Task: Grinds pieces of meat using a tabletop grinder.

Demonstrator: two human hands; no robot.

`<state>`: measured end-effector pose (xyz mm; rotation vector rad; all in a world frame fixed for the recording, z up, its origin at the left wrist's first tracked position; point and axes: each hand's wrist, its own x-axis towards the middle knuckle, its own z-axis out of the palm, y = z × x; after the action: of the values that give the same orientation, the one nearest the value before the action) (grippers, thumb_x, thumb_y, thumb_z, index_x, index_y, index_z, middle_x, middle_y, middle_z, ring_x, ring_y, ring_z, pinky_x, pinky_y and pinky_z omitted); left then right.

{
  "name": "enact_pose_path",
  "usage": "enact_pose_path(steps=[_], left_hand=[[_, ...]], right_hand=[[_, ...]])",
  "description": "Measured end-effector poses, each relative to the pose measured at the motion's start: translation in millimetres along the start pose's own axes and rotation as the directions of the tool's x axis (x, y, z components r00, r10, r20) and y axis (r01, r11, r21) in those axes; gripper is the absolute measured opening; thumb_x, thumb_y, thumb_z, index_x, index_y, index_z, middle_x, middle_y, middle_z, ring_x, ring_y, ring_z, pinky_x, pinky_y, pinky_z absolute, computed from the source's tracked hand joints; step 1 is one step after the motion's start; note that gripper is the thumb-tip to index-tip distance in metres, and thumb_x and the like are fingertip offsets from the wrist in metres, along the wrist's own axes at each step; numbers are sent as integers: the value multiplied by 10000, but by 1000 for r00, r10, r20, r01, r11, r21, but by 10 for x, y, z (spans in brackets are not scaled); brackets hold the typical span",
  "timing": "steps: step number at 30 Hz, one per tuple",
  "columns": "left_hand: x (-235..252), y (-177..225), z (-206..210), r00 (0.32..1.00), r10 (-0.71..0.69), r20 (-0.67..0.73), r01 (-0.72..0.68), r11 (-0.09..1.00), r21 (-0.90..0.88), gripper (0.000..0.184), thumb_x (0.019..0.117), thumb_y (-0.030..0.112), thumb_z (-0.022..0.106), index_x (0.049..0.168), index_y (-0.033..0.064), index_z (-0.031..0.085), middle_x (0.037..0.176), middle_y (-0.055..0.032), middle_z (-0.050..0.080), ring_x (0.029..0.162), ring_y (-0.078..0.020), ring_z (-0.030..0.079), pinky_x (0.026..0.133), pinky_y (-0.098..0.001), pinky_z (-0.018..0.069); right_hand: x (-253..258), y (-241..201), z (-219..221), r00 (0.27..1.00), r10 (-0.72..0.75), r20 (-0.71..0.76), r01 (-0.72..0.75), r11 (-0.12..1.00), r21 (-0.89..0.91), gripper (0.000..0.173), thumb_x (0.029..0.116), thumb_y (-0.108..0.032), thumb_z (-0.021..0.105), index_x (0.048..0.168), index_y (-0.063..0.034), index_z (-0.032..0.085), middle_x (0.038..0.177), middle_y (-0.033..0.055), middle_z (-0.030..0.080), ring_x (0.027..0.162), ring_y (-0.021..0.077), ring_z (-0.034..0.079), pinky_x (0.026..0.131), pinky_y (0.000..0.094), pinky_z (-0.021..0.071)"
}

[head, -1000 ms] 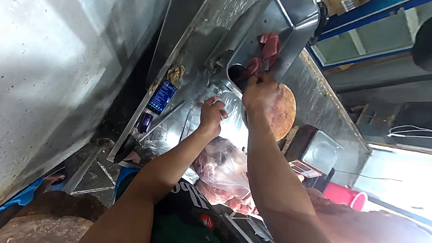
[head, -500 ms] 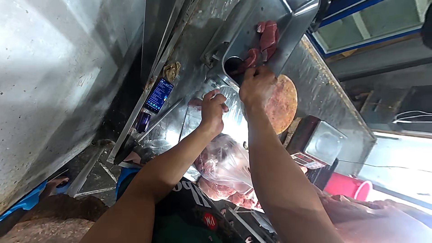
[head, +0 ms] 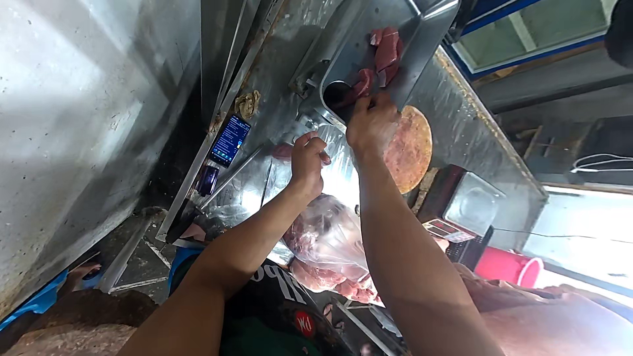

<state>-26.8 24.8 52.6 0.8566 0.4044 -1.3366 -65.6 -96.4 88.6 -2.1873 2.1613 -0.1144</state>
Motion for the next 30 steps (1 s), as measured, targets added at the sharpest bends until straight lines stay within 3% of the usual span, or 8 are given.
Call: enact_pose_path(steps=[2,4,7,9,11,13,24,30], left_hand=[[-25,12,-8,1000,0,2,0,1000,1,370,920,33,522,1289,56,518,938,-67,555,590,-105,501,530,-245,466],[-48,31,-18,1000,-9,9,9,1000,25,360,927,44,521,1286,72,526,911,-56,551,582,-95,493,523,-238,456],[-6,2,-2,1000,-13,11,12,1000,12,376,923,26,512,1298,44,517,979,-81,562,600,-107,505,534,-246,468],[7,-20,-5,1000,-17,9,17,1000,10,363,914,18,514,1276,51,519,946,-69,552,593,-107,505,530,-244,470],[-7,-29,-30,1000,-20,14,20,999,28,346,907,30,521,1251,66,527,877,-49,541,578,-105,507,526,-248,477],[-56,6,-43,999,-30,37,27,997,71,349,910,68,534,1257,97,539,835,-24,524,572,-96,490,528,-244,466],[-99,44,-81,999,-38,39,35,998,58,341,923,70,531,1261,109,538,791,-10,509,563,-89,491,528,-242,470],[-90,80,-80,1000,-21,20,21,1000,20,330,907,65,531,1235,104,533,778,-6,499,560,-92,485,524,-245,463]], right_hand=[[41,74,46,993,-114,-40,116,993,26,448,970,-329,467,1356,-150,605,1310,163,595,1219,328,584,975,529,488],[103,105,50,977,-211,34,209,977,43,612,974,-294,466,1573,-190,402,1540,162,458,1402,346,460,1099,547,412],[201,118,3,915,-296,274,286,955,76,628,1036,-268,376,1646,-209,239,1664,74,330,1488,302,391,1154,584,368],[179,111,-23,908,-301,291,289,954,86,572,1038,-256,342,1608,-202,355,1576,88,475,1426,309,480,1115,605,402],[95,147,2,934,-320,159,308,947,97,453,1038,-241,344,1421,-170,575,1218,138,710,1153,355,667,918,610,515],[86,195,29,938,-339,69,328,935,135,419,1037,-220,346,1348,-178,623,1068,94,737,1070,300,688,890,535,539],[137,185,26,943,-322,78,304,934,186,457,1000,-138,397,1424,-131,568,1315,122,638,1236,281,595,1033,481,482],[116,166,36,951,-301,64,288,944,157,440,1010,-168,369,1376,-135,612,1241,113,673,1169,264,633,977,491,507]])
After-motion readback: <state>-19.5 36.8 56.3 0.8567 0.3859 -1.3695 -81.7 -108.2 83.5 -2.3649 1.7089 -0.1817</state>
